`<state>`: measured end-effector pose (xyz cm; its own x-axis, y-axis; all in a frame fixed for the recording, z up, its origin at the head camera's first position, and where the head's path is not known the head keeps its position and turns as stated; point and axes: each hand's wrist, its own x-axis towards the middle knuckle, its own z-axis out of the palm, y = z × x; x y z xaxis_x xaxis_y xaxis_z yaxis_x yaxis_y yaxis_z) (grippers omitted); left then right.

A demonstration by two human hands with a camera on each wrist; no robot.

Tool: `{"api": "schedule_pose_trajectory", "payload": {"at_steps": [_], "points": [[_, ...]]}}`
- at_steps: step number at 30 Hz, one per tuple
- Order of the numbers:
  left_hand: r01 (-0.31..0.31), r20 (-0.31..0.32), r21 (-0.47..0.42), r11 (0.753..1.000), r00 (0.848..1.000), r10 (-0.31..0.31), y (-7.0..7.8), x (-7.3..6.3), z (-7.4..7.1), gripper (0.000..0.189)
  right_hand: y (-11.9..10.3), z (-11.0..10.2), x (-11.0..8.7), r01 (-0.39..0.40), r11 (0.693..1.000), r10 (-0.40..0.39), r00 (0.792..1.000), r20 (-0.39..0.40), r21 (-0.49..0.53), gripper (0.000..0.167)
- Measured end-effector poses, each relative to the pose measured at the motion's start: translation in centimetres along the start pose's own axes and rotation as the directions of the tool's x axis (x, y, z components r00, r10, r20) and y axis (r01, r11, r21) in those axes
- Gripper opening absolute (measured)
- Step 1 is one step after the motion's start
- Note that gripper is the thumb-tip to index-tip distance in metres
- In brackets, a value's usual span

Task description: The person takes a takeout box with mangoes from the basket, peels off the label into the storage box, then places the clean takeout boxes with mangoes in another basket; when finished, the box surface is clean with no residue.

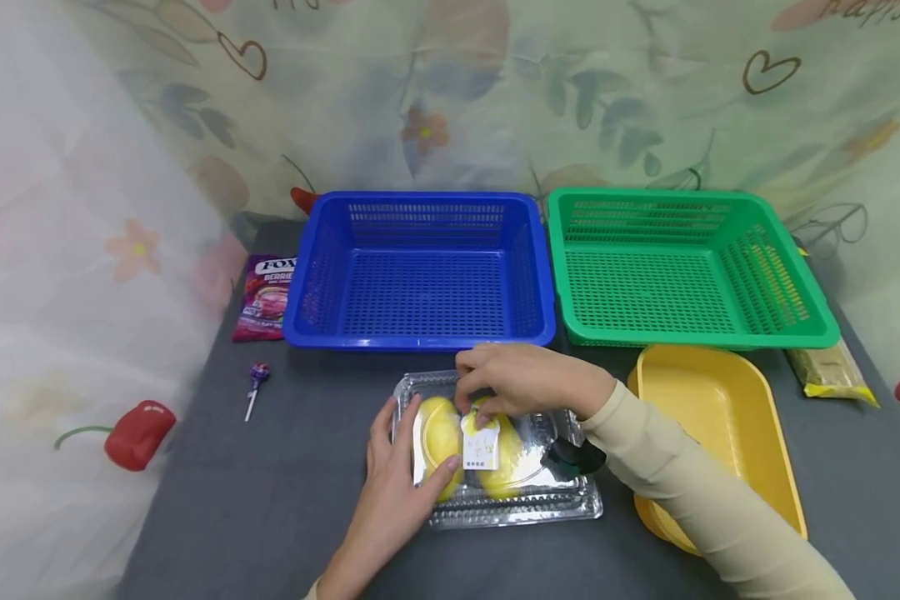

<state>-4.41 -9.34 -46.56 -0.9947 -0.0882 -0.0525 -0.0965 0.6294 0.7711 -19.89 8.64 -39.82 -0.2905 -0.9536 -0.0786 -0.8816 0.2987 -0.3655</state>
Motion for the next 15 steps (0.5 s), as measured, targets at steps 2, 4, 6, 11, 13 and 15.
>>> {"api": "schedule_pose_trajectory", "payload": {"at_steps": [2, 4, 6, 11, 13, 15], "points": [[0.002, 0.001, 0.007, 1.0, 1.0, -0.002, 0.1, 0.0, 0.1, 0.082, 0.2, -0.1, 0.1, 0.017, 1.0, -0.017, 1.0, 0.021, 0.004, 0.017], [0.006, 0.0, 0.011, 1.0, 1.0, -0.006, 0.2, 0.0, 0.1, 0.082, 0.3, -0.2, 0.1, 0.03, 1.0, -0.031, 0.999, 0.036, 0.009, 0.017], [0.01, -0.001, 0.013, 1.0, 1.0, -0.01, 0.2, 0.0, 0.1, 0.082, 0.3, -0.3, 0.3, 0.039, 0.999, -0.04, 0.998, 0.049, 0.018, 0.017], [0.019, 0.006, 0.007, 1.0, 1.0, -0.019, 0.2, 0.1, 0.0, 0.081, -0.1, -0.5, 1.0, 0.078, 0.997, -0.079, 0.995, 0.069, 0.012, 0.008], [0.021, 0.011, 0.002, 1.0, 1.0, -0.021, 0.2, 0.1, 0.0, 0.082, -0.2, -0.6, 1.4, 0.099, 0.995, -0.098, 0.992, 0.084, -0.008, 0.009], [0.021, 0.016, 0.002, 1.0, 1.0, -0.021, 0.2, 0.0, -0.1, 0.083, -0.4, -0.8, 1.7, 0.109, 0.994, -0.107, 0.988, 0.108, -0.008, 0.012]]}}
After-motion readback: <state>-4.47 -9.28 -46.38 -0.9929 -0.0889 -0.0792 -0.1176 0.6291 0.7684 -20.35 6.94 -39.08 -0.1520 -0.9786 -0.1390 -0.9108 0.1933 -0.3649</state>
